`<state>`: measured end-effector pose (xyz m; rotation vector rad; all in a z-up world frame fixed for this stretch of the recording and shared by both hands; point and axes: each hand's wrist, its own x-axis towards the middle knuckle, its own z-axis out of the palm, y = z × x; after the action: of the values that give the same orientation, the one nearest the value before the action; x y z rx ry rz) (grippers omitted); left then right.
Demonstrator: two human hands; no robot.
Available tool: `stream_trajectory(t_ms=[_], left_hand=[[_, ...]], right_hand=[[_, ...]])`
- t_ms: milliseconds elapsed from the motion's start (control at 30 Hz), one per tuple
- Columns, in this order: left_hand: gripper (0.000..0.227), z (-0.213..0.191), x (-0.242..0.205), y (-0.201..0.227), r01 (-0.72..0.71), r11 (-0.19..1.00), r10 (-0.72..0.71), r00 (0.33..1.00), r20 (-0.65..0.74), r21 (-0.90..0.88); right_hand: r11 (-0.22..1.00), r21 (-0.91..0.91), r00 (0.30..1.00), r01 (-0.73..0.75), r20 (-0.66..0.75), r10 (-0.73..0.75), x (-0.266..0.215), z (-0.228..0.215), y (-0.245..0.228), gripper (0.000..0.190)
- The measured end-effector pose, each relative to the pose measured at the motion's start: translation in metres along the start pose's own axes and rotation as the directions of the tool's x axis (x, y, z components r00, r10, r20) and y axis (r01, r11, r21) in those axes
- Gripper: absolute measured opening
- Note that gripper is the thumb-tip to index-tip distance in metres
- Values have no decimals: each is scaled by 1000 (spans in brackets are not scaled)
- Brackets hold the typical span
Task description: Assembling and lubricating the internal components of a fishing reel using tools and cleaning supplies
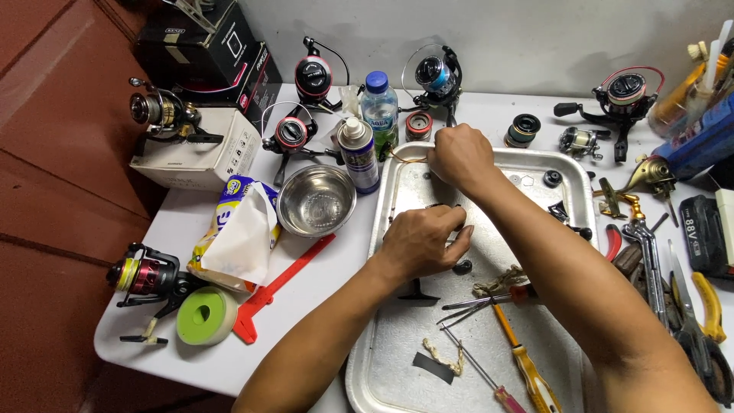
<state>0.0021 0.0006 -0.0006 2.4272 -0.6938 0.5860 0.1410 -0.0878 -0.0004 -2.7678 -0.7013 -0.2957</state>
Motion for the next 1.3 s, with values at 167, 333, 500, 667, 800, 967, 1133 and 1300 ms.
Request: stream_trajectory(t_ms=[167,333,500,667,800,967,1133,1300], left_hand=[[20,-2,0,1,2,1000,-2,1000,-10,3],[20,-4,2,3,11,1000,-12,1000,-8,-13],[22,-4,2,-1,43,998,-44,999,-10,-54],[19,0,4,-19,181,929,-161,983,87,-323],[24,-4,8,-30,325,638,-204,946,254,-698],[35,-46,18,-4,464,516,-226,885,408,-720],[62,-51,15,5,502,439,-142,858,494,-745],[97,-56,2,20,537,460,46,781,623,-707]], right_hand=[[1000,12,1000,-6,15,6,2,2,4,21],[1000,15,999,-17,34,17,-2,-6,2,23],[1000,11,995,-15,99,14,-11,-37,-3,31],[989,-104,980,-101,158,116,-25,-68,26,38],[993,-21,939,-113,325,114,-63,-129,31,37],[926,-242,800,-290,470,373,-105,-170,69,41],[880,-258,794,-400,382,473,-152,-173,117,37],[826,-253,703,-504,435,562,-194,-184,114,36]])
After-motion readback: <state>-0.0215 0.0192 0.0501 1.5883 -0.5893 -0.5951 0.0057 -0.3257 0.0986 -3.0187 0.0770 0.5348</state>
